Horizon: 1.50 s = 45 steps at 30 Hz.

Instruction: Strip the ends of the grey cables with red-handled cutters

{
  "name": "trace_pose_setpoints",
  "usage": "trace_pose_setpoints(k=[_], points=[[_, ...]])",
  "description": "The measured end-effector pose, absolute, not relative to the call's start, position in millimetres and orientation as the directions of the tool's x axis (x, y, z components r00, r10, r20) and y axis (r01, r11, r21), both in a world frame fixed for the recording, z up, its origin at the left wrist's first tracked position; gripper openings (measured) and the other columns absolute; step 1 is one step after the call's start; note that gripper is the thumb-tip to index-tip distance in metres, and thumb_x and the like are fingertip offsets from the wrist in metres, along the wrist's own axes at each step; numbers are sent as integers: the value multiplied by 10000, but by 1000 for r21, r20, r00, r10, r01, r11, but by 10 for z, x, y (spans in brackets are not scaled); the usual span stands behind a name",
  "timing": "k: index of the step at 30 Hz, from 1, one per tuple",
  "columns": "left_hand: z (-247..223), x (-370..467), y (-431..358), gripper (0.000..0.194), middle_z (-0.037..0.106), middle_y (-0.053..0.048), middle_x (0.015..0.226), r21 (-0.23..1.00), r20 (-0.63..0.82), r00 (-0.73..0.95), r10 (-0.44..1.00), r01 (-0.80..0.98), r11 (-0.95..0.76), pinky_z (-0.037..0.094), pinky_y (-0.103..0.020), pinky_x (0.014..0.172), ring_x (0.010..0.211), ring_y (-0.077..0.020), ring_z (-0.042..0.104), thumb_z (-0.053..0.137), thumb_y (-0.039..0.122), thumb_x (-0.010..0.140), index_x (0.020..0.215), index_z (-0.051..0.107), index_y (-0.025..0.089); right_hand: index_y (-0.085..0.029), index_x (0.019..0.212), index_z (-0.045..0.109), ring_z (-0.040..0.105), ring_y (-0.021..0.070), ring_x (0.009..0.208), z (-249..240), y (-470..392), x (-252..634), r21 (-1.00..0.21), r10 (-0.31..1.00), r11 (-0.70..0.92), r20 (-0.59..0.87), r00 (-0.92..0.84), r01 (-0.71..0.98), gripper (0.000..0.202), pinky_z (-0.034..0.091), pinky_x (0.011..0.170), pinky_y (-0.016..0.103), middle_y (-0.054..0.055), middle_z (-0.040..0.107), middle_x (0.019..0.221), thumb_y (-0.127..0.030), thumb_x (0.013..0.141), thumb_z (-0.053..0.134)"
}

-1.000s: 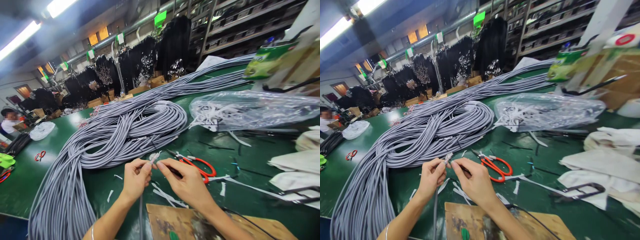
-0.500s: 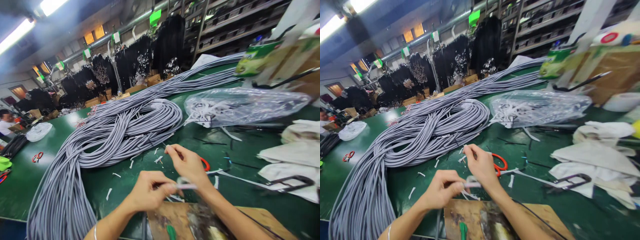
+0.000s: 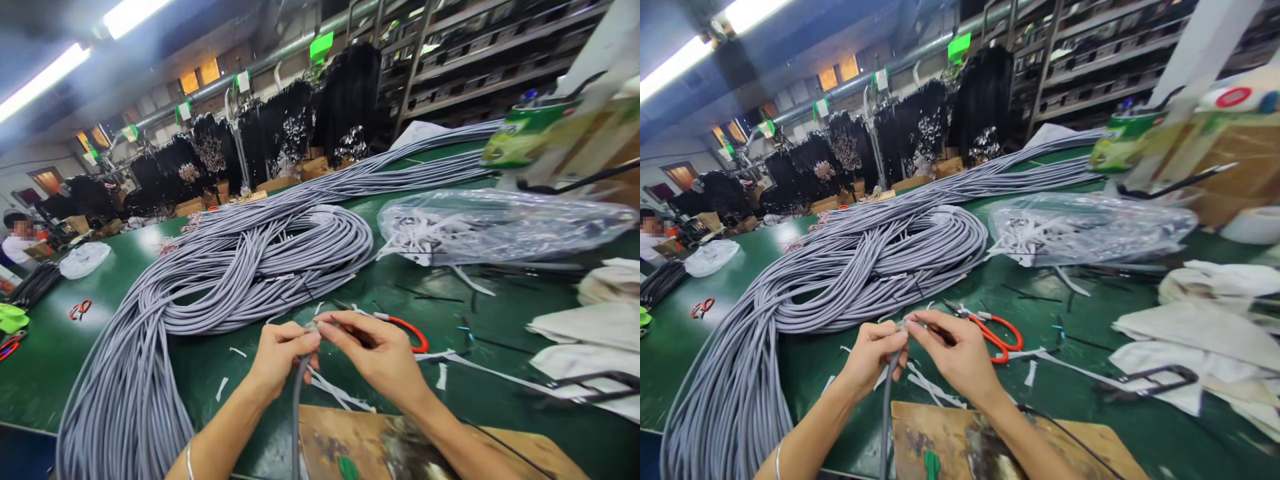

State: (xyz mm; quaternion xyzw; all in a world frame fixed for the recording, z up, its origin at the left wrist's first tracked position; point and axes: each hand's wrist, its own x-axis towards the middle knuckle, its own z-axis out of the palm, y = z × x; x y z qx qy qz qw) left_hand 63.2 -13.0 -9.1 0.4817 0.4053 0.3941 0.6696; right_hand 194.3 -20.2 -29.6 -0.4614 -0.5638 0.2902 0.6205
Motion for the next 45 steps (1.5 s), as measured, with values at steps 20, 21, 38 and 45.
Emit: trace_pose_setpoints(k=[20, 21, 38, 45], points=[[-146, 685, -80, 481, 492, 24, 406, 902, -349, 265, 899, -163, 399, 179, -159, 236, 221, -41, 369, 706, 542, 511, 509, 492, 111, -194, 590, 642, 413, 108, 364, -310, -288, 1903, -802, 826, 475, 548, 130, 362, 241, 338, 356, 227, -2, 540, 434, -349, 743, 540], [-142, 694, -79, 489, 486, 26, 398, 905, -352, 250, 902, -154, 396, 154, -158, 234, 210, -33, 348, 693, 554, 535, 505, 482, 114, -196, 596, 645, 411, 107, 360, -319, -291, 1901, -789, 816, 485, 563, 128, 378, 235, 338, 355, 227, -2, 542, 432, -342, 745, 537], [-264, 679, -294, 234, 663, -94, 819, 933, 265, 147, 953, 208, -292, 373, -221, 470, 496, -99, 469, 613, 219, 724, 937, 675, 142, -189, 549, 564, 406, 103, 384, -258, -276, 1944, -810, 822, 459, 543, 171, 366, 260, 310, 370, 220, -16, 469, 441, -312, 768, 496], [-202, 606, -167, 261, 638, -64, 666, 940, 209, 256, 944, 212, -266, 315, -199, 418, 466, -86, 410, 601, 311, 751, 880, 714, 115, -184, 567, 564, 391, 98, 370, -256, -286, 1966, -751, 780, 528, 613, 121, 397, 263, 314, 367, 212, -20, 479, 433, -284, 793, 475]])
